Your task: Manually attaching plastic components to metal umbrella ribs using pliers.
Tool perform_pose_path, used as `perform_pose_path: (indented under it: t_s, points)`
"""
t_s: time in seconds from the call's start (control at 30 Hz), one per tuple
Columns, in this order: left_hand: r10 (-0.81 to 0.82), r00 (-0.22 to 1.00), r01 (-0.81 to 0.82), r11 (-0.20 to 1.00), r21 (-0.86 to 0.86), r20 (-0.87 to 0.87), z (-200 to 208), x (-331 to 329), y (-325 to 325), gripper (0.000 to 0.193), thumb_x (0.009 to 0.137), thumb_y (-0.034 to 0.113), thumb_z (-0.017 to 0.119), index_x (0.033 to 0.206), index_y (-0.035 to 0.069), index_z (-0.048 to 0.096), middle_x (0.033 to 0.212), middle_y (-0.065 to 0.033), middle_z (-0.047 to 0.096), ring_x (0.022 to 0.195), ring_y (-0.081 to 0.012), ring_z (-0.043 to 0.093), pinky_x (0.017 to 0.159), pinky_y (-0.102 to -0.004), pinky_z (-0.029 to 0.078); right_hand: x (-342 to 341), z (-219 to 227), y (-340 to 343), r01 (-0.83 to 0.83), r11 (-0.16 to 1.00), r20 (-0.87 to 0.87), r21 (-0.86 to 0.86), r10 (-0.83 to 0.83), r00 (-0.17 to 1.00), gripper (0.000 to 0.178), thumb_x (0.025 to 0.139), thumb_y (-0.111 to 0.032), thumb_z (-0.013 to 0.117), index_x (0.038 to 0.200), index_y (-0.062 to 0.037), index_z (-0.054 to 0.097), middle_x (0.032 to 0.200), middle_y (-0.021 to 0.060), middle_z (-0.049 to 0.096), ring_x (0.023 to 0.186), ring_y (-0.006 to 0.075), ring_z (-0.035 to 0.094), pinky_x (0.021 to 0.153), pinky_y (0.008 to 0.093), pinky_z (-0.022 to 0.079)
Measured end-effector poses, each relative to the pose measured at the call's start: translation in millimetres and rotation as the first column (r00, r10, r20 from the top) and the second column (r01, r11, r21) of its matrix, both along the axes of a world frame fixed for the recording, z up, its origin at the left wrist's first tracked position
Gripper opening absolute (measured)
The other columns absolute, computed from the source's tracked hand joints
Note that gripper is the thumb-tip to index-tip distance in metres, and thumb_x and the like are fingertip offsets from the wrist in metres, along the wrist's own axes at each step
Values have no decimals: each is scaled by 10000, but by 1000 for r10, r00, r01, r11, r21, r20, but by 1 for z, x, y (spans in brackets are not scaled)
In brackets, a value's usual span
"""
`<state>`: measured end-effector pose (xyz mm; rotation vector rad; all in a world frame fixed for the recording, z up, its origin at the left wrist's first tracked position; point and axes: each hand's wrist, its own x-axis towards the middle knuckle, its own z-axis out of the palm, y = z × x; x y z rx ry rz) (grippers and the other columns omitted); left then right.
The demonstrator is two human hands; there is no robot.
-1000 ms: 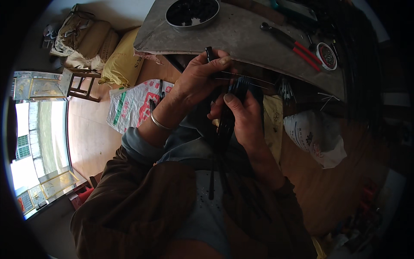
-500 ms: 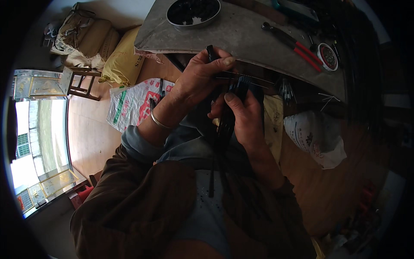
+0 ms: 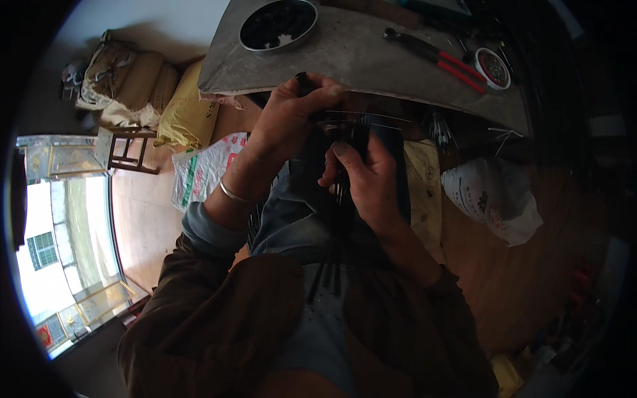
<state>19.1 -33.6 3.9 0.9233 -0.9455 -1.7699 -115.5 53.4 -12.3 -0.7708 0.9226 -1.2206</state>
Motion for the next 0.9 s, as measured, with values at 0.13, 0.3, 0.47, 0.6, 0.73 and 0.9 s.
perform_pose_path:
  t_s: [0.13, 0.3, 0.47, 0.6, 0.73, 0.9]
  points:
    - [1, 995, 0, 1000, -10, 103, 4, 8, 6, 202, 889, 170, 643, 968, -14, 613, 826, -54, 630, 730, -103, 585, 650, -239, 478, -1, -3, -1, 28, 1000, 47, 8, -29, 998, 168, 939, -159, 576, 997, -3, 551, 782, 61, 596, 611, 114, 587, 569, 269, 532]
    - [-42, 928, 79, 993, -85, 370, -2, 11, 28, 286, 861, 143, 676, 1059, -51, 606, 783, -51, 633, 662, -82, 566, 593, -216, 462, -5, -13, -2, 24, 999, 88, -47, -20, 996, 145, 936, -144, 578, 982, -7, 563, 785, 49, 606, 611, 110, 591, 559, 253, 514]
    - [-31, 961, 36, 999, -11, 274, 13, 0, 36, 255, 833, 84, 691, 1029, -48, 595, 767, -41, 630, 666, -92, 581, 603, -219, 467, -5, -10, -1, 33, 998, 67, -46, -30, 997, 152, 928, -132, 595, 1014, -9, 574, 813, 33, 627, 613, 96, 578, 558, 243, 484]
    - [5, 979, -3, 1000, -9, 203, 3, -1, 36, 219, 840, 75, 666, 1018, -31, 594, 736, -26, 603, 649, -84, 553, 590, -223, 447, -17, -15, -5, 22, 965, -349, -263, -116, 930, 167, 900, -157, 643, 959, -2, 625, 756, -5, 626, 605, 55, 524, 546, 226, 433]
    - [12, 987, -10, 1000, -15, 161, -1, -3, 37, 213, 848, 97, 641, 1029, -6, 600, 721, -5, 575, 631, -71, 514, 578, -209, 410, -28, -16, -11, -130, 985, -429, -113, 70, 900, 182, 875, -196, 679, 891, -14, 665, 692, -23, 609, 621, 32, 515, 539, 212, 415]
    - [9, 1000, -10, 999, 48, 25, -5, -6, 41, 223, 852, 106, 631, 1048, 5, 597, 734, -2, 568, 632, -72, 504, 581, -208, 406, -32, -20, -12, -164, 986, -241, -5, 158, 957, 168, 884, -170, 651, 934, -10, 667, 792, 6, 646, 726, 60, 574, 642, 225, 456]
